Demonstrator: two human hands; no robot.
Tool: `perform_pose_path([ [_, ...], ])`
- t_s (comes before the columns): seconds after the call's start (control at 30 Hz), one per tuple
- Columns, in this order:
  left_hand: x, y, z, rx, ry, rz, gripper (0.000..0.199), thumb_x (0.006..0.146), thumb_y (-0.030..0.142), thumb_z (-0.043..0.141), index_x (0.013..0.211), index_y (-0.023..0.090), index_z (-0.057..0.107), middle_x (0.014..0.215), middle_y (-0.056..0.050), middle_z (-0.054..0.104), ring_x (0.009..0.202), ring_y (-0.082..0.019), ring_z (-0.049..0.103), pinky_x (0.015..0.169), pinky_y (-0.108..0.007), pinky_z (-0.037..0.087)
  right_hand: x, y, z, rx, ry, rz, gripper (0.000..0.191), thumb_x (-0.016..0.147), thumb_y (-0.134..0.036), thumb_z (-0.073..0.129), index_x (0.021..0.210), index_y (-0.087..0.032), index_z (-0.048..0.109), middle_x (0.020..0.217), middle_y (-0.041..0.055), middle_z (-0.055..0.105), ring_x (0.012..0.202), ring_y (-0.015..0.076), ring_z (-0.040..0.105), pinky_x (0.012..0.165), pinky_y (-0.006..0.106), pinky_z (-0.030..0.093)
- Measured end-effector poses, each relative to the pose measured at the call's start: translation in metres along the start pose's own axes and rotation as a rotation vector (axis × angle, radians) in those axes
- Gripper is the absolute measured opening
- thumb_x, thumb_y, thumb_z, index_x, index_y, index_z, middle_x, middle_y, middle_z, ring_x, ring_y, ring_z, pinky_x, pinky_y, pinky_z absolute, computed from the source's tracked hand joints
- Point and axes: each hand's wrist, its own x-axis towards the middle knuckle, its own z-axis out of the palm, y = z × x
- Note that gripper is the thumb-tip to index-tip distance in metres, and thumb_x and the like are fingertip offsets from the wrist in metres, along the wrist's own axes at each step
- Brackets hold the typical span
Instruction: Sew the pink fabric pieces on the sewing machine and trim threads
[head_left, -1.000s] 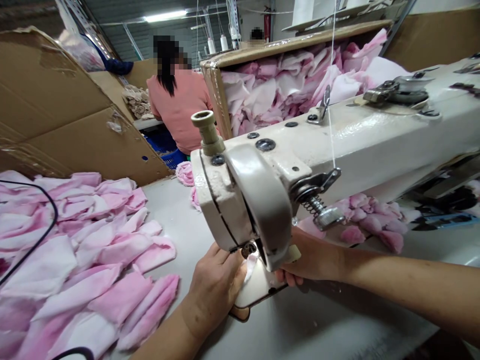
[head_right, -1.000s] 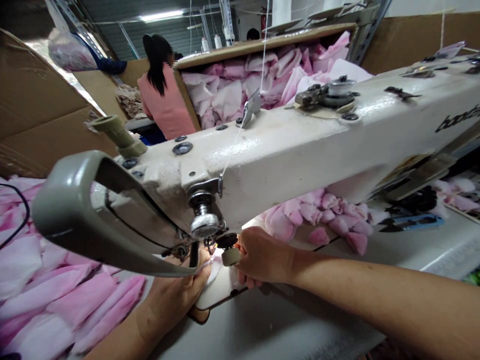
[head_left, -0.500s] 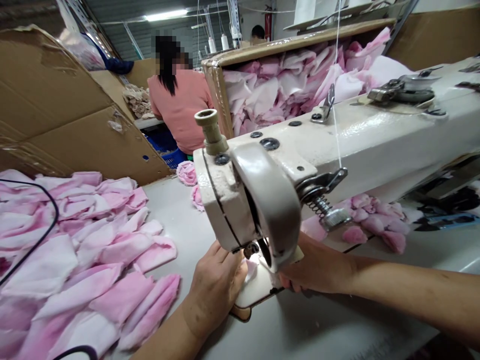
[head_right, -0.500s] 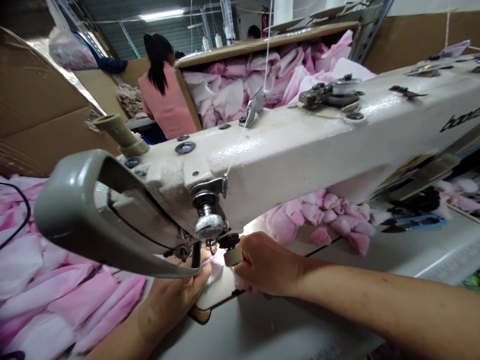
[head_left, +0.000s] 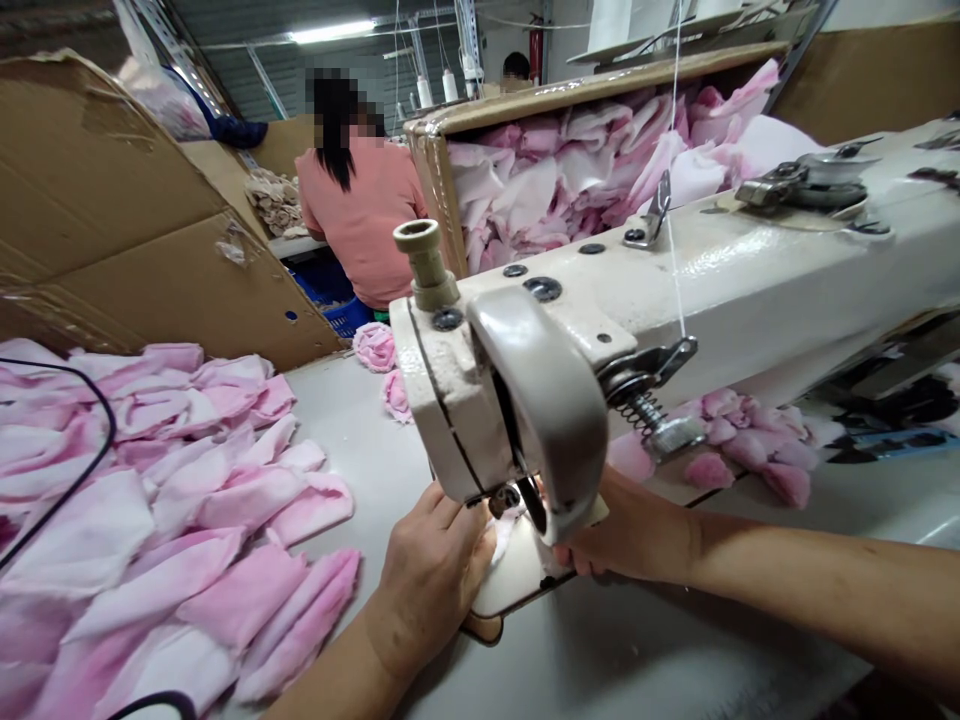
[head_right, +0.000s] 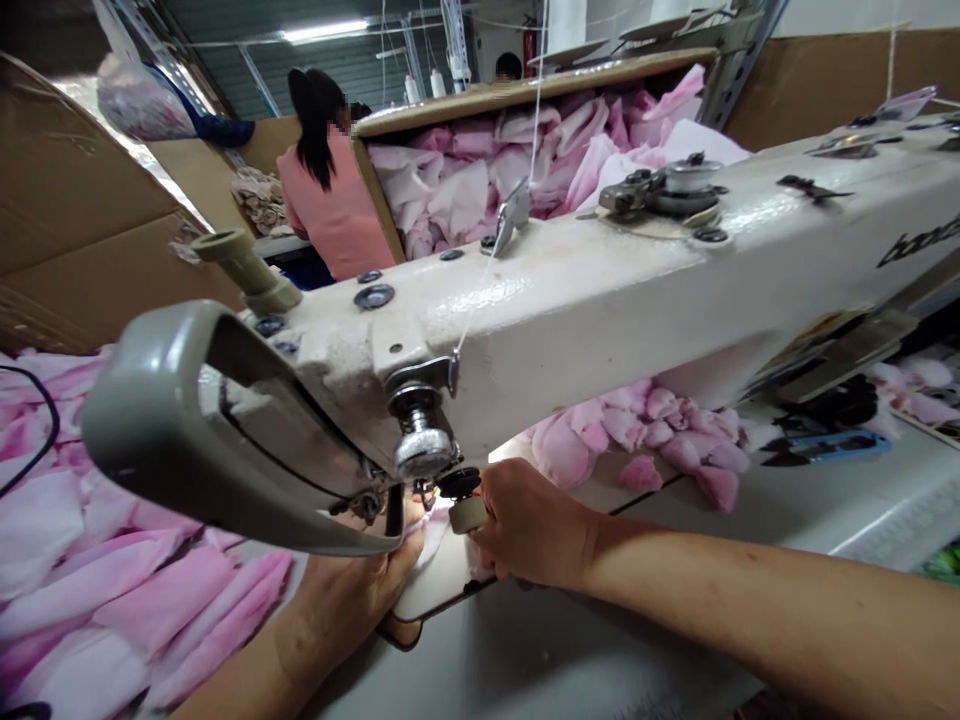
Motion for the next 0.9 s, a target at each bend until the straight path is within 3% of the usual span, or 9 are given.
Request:
perform_pose_path([
  [0.27, 0.006, -0.001, 0.001, 0.005, 0.039, -0.05, 0.022, 0.097, 0.027, 0.041, 0.088, 0.019, 0.06, 0.077, -0.004, 0.064, 0.07, -0.019, 0.06, 0.062, -0.028, 0.048, -0.003, -0.002, 0.005, 0.035, 0.029, 0.049, 0.013, 0.072, -0.016, 0.047, 0.059, -0.018, 0.048, 0.056, 0.0018, 0.059, 0.045, 0.0089, 0.049, 0.038, 0.017, 0.035],
  [0.47, 0.007, 0.001, 0.0, 0.038, 0.001, -0.065, 0.018, 0.09, 0.014, 0.043, 0.089, 0.02, 0.06, 0.078, -0.004, 0.063, 0.07, -0.018, 0.059, 0.061, -0.027, 0.048, -0.003, -0.005, 0.003, 0.027, 0.014, 0.043, 0.017, 0.073, -0.013, 0.05, 0.057, -0.017, 0.048, 0.055, 0.0005, 0.057, 0.044, 0.0081, 0.049, 0.038, 0.016, 0.035],
  [0.63, 0.005, 0.0, 0.007, 0.033, 0.073, -0.01, 0.021, 0.092, 0.013, 0.039, 0.081, 0.019, 0.056, 0.074, -0.004, 0.058, 0.068, -0.019, 0.055, 0.059, -0.028, 0.047, -0.001, -0.005, 0.003, 0.008, 0.016, 0.04, 0.025, 0.081, -0.017, 0.047, 0.056, -0.017, 0.048, 0.052, 0.0, 0.055, 0.041, 0.0082, 0.047, 0.037, 0.018, 0.035],
  [0.9, 0.006, 0.002, 0.002, -0.02, -0.023, 0.022, 0.02, 0.092, 0.017, 0.044, 0.086, 0.019, 0.063, 0.075, -0.006, 0.058, 0.07, -0.021, 0.054, 0.062, -0.031, 0.048, -0.001, -0.012, -0.007, 0.011, -0.066, -0.028, 0.023, 0.074, -0.007, 0.047, 0.053, -0.018, 0.045, 0.05, -0.0029, 0.051, 0.042, 0.0085, 0.048, 0.042, 0.019, 0.039],
])
